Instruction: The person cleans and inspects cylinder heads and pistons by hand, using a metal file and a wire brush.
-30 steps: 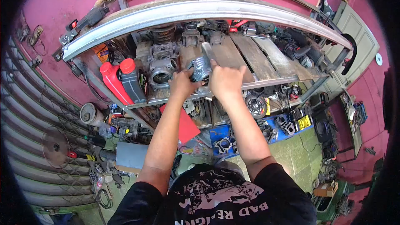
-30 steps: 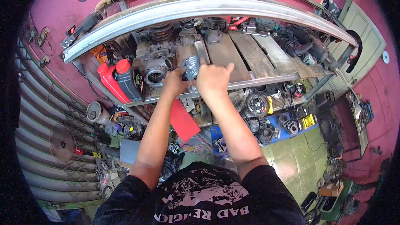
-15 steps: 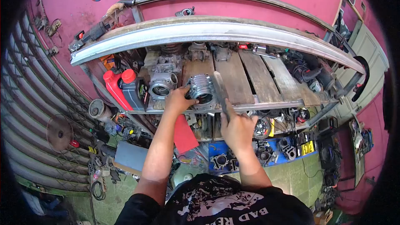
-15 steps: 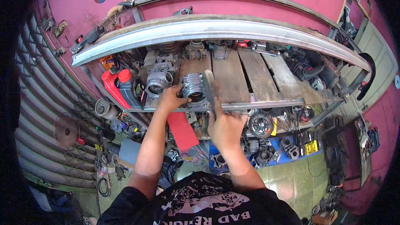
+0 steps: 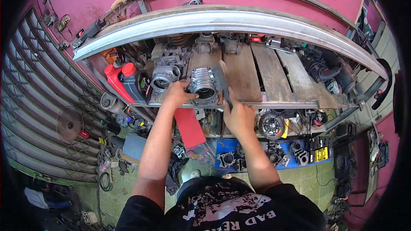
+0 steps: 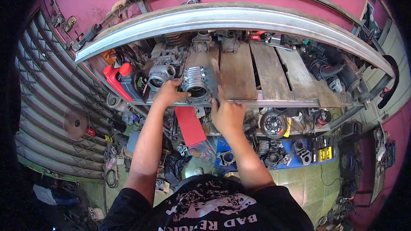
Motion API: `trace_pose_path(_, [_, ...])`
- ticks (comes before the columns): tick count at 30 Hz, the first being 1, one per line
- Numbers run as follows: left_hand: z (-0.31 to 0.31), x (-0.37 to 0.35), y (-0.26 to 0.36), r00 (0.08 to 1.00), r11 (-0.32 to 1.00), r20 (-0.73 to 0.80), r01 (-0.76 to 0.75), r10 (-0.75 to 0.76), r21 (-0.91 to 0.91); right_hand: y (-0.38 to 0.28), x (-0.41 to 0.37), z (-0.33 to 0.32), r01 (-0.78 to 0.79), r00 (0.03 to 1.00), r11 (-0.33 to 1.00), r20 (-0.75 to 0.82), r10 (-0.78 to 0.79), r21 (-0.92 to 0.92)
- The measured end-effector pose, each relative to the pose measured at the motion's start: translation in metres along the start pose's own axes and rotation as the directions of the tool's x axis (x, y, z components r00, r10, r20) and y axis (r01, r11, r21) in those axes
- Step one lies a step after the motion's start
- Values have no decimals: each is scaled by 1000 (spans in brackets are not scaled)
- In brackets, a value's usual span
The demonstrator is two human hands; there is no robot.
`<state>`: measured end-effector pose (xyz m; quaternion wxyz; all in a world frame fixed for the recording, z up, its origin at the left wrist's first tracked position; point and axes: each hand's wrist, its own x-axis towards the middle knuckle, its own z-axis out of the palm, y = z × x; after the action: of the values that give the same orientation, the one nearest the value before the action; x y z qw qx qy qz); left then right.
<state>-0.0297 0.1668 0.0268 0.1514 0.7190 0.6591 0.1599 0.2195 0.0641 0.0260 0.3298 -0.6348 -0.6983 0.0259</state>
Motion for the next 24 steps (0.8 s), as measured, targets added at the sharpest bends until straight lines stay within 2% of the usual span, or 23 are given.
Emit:
trace_pose_path(1, [3,2,-4,999,1000,-20,-28,28,-10,5,-12,0,102,987,992,-119,-109,-70])
trace_pose_path(5, [8,6,-11,994,995,-57,-95,94,-22,16,-13,1,45,996,999,-73,-44,19])
trace_pose_path(6, [9,5,-12,991,993,-67,-117,115,-27,12,8,-2,-133,989,972,95,116,195])
trace_pose_path(7, [11,8,-14,993,995,-67,-100,100,0,9,26,-3,-326,930,885,281,237,333])
trace_pose_path(8, [11,7,-12,993,995,-61,-103,103,3,13,40,8,-333,928,882,282,243,333])
trace_pose_path(10, [8,6,-7,999,999,-36,-41,41,25,18,61,31,-212,973,913,158,166,347])
trace_pose_path(11, [7,6,-5,999,999,-37,-33,35,37,20,59,30,-211,974,914,158,165,345])
trace_pose_path(13, [11,8,-14,997,998,-41,-60,61,27,10,45,7,-191,952,978,259,163,86])
trace_pose_path(14, [13,12,-17,995,996,-47,-91,91,23,16,30,12,-194,952,977,257,166,84])
trace_pose_path(15, [11,11,-14,996,997,-40,-73,74,27,24,8,21,-70,996,996,64,67,49])
trace_pose_path(16, [11,12,-13,996,997,-41,-76,77,28,30,-11,27,47,991,999,-126,-47,-9])
trace_pose_path(17, [9,14,-12,998,998,-23,-59,60,28,34,-25,26,48,990,999,-129,-49,-10])
trace_pose_path(19, [10,13,-13,999,999,-4,-36,36,26,39,-44,24,178,944,984,-284,-170,4])
trace_pose_path(20, [10,14,-14,999,999,-19,-44,44,17,40,-39,28,180,944,984,-282,-172,4])
trace_pose_path(21, [12,12,-14,998,999,-30,-50,50,8,37,-25,30,-54,998,986,-35,60,156])
trace_pose_path(22, [15,11,-16,999,999,-25,-44,44,5,35,-12,32,-313,936,920,241,256,238])
trace_pose_path(24, [15,13,-17,996,997,-56,-69,70,18,31,19,40,-336,929,900,254,269,276])
